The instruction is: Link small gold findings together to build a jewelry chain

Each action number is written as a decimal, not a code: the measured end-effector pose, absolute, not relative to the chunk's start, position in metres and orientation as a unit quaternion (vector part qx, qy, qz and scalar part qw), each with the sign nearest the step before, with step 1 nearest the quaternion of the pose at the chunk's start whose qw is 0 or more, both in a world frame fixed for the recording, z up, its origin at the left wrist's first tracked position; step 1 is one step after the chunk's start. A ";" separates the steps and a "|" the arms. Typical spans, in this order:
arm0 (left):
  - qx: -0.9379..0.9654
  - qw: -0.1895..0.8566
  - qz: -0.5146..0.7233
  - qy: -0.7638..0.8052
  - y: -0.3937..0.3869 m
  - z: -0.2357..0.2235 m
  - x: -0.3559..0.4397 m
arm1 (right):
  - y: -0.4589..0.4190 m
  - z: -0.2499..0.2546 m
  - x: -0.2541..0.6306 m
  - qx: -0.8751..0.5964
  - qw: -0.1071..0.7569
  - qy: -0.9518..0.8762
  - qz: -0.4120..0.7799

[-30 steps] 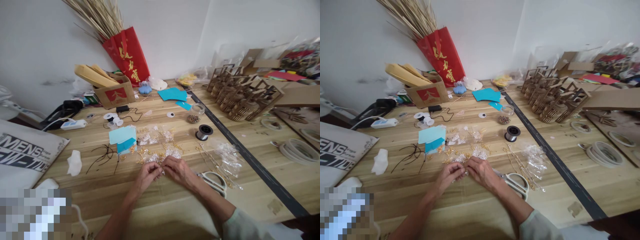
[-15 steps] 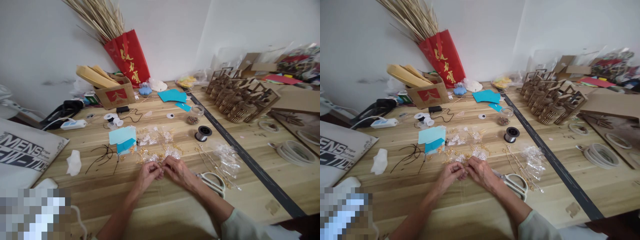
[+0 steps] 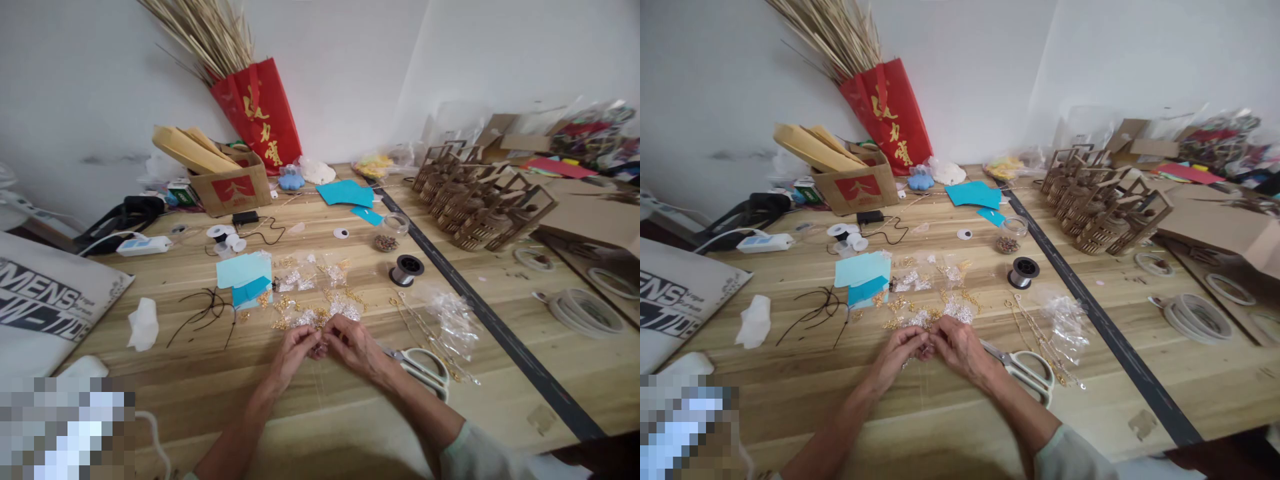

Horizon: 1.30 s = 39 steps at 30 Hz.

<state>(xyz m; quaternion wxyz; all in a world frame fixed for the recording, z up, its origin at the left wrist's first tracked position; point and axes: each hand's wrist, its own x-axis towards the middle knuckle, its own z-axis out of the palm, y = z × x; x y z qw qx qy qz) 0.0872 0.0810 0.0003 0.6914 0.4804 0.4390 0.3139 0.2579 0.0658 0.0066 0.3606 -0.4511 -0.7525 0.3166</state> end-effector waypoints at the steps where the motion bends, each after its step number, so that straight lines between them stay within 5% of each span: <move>1: 0.478 0.692 0.317 0.438 0.081 0.000 0.087 | 0.065 0.007 0.258 -0.448 0.360 -0.754 0.318; 39: 0.480 0.676 0.345 0.440 0.080 -0.001 0.085 | 0.063 0.009 0.263 -0.407 0.326 -0.800 0.296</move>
